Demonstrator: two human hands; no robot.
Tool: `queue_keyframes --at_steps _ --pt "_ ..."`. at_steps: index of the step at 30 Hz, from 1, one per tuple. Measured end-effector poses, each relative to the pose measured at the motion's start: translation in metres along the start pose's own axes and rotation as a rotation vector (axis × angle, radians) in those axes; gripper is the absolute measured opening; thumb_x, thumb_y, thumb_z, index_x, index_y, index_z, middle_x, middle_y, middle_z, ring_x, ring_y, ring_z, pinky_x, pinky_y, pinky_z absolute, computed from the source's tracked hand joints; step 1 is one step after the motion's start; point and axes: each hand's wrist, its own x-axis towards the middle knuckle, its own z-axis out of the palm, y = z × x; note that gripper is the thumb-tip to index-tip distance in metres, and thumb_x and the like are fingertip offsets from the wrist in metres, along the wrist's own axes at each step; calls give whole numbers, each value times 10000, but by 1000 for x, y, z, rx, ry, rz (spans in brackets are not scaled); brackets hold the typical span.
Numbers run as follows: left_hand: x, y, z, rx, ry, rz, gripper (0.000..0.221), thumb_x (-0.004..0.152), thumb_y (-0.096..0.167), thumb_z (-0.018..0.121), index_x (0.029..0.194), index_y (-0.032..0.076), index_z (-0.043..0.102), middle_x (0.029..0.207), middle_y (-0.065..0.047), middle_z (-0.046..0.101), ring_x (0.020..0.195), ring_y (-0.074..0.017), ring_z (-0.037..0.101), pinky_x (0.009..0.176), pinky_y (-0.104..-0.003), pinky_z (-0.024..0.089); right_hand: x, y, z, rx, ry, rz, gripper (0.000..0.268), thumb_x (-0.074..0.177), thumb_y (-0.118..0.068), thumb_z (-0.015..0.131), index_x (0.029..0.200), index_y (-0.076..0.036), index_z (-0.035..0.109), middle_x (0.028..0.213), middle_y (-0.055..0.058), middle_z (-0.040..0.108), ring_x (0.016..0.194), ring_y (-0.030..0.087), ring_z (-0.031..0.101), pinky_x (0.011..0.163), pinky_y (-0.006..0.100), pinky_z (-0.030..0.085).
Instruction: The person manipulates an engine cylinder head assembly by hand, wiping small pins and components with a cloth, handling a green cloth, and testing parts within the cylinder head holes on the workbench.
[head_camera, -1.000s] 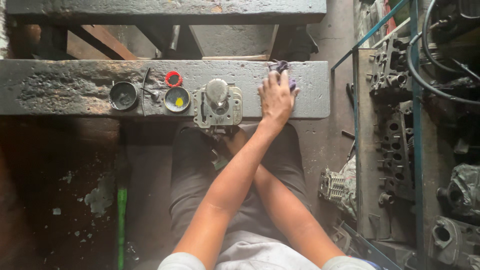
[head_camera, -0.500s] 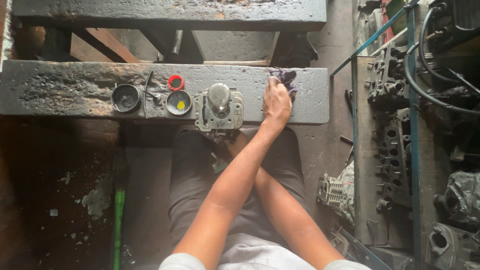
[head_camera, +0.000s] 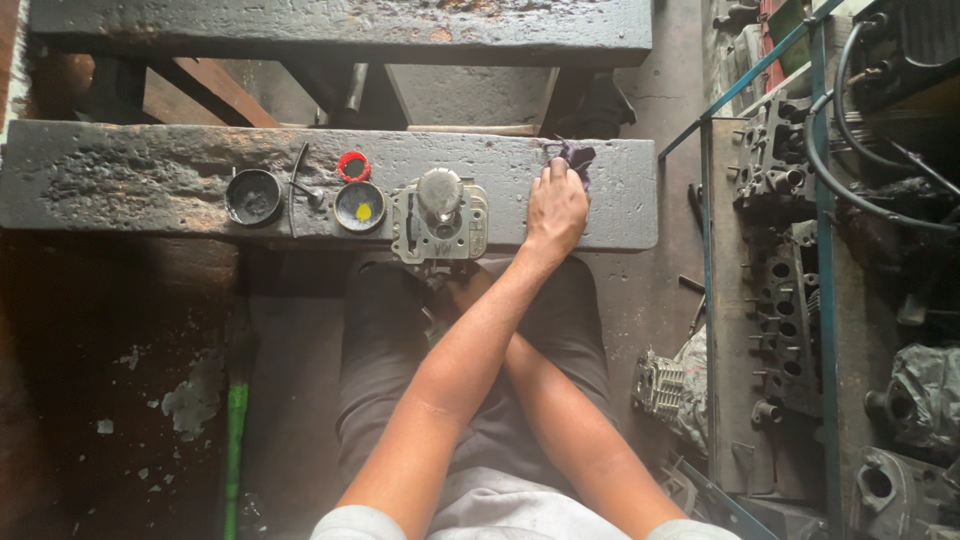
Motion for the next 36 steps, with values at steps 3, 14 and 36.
queue_keyframes --at_steps 3,14,36 --pt "0 -2 4 55 12 37 222 952 94 506 1075 -51 621 1171 -227 560 1071 -333 583 931 -457 470 -2 1 -1 2 -6 -1 319 852 -198 687 1118 -23 668 1017 195 731 961 363 704 849 445 538" --pt "-7 16 -3 -226 228 -159 77 843 -20 683 909 -6 719 1303 -172 573 1091 -309 644 983 -427 506 -7 4 -2 10 -12 9 319 844 -184 697 1119 -23 667 1019 196 733 965 361 708 845 444 542" --pt "-11 -4 1 33 92 29 126 938 88 505 915 9 602 1090 -190 556 974 -312 570 878 -461 487 1 9 -5 14 -7 9 324 828 -156 715 1120 -24 666 1021 198 738 974 358 717 837 440 550"
